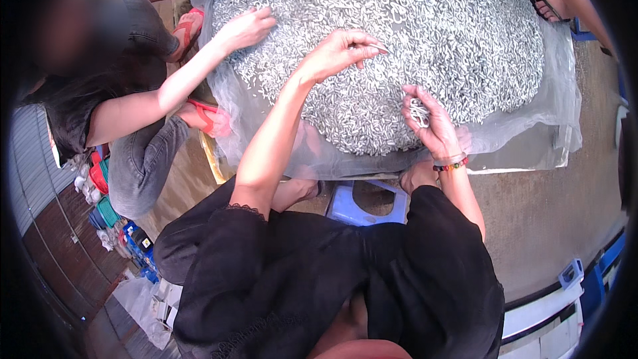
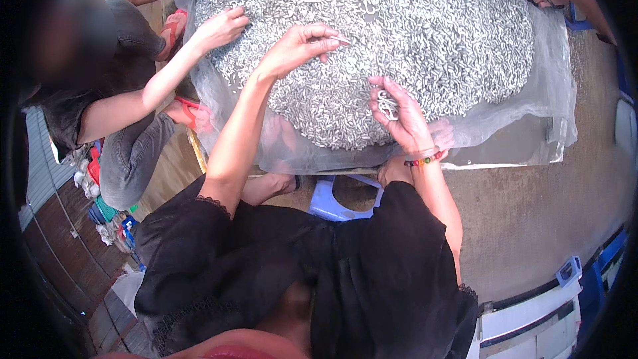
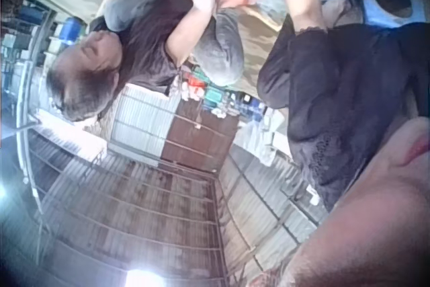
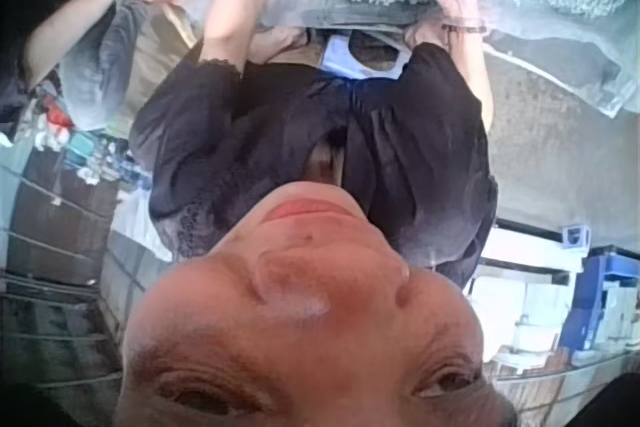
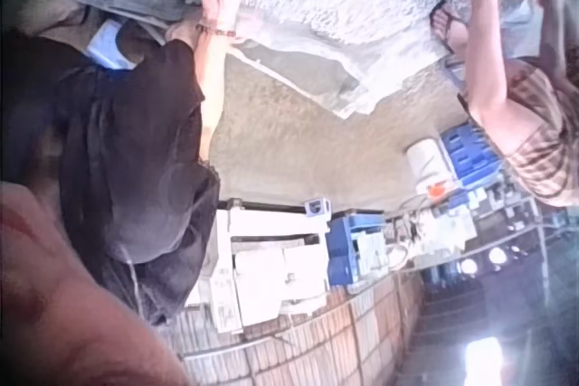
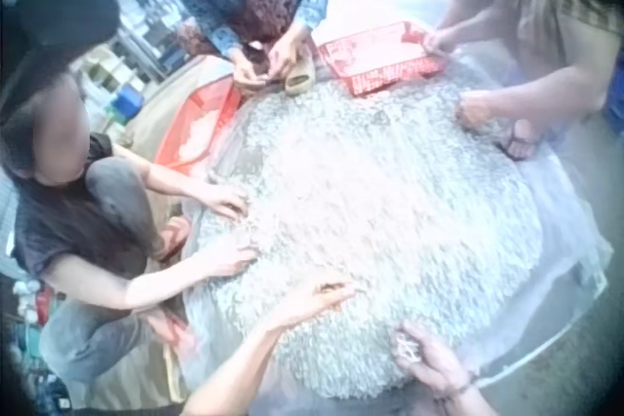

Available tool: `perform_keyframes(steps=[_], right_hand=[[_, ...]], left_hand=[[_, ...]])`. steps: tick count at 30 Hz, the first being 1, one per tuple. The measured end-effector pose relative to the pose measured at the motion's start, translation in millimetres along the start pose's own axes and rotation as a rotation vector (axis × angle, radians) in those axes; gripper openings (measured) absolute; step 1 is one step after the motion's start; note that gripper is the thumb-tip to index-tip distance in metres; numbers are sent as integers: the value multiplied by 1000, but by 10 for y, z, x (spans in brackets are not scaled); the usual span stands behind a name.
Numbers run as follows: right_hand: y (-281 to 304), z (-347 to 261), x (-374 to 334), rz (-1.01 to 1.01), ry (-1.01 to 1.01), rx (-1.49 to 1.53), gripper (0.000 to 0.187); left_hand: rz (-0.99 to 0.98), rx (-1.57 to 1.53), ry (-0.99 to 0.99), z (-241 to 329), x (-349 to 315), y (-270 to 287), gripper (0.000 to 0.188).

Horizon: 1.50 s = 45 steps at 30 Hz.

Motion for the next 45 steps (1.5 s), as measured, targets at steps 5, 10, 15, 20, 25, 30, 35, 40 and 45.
perform_keyframes(steps=[5, 10, 15, 20, 25, 30, 35, 40, 45], right_hand=[[-147, 19, 36, -2, -45, 61, 45], [95, -137, 21, 53, 52, -30, 33], [-45, -257, -84, 121, 188, -505, 24], [-253, -282, -145, -69, 205, -425, 27], [-202, -235, -147, 0, 112, -398, 35], [-98, -137, -101, 26, 34, -364, 36], [59, -46, 24, 83, -7, -229, 34], [106, 0, 53, 62, -20, 31, 23], [33, -16, 37, -135, -60, 104, 21]], left_hand=[[-134, 371, -315, 469, -135, -485, 34], [83, 886, -335, -94, 139, -375, 26], [58, 1166, -332, -339, 116, -482, 26], [77, 617, 53, -82, 149, -19, 21], [31, 673, -247, -28, 214, -5, 22], [124, 647, -42, 139, 152, 91, 23], [45, 450, -127, 548, -69, -257, 28], [178, 598, -314, 733, -109, -579, 29], [401, 950, -185, -223, 179, -216, 25]])
Point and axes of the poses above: each hand's wrist, its own x-axis towards the middle knuckle, its own y-axis out of the back of the hand, z = x × y, the point moved 8 cm from there along x, towards the middle knuckle
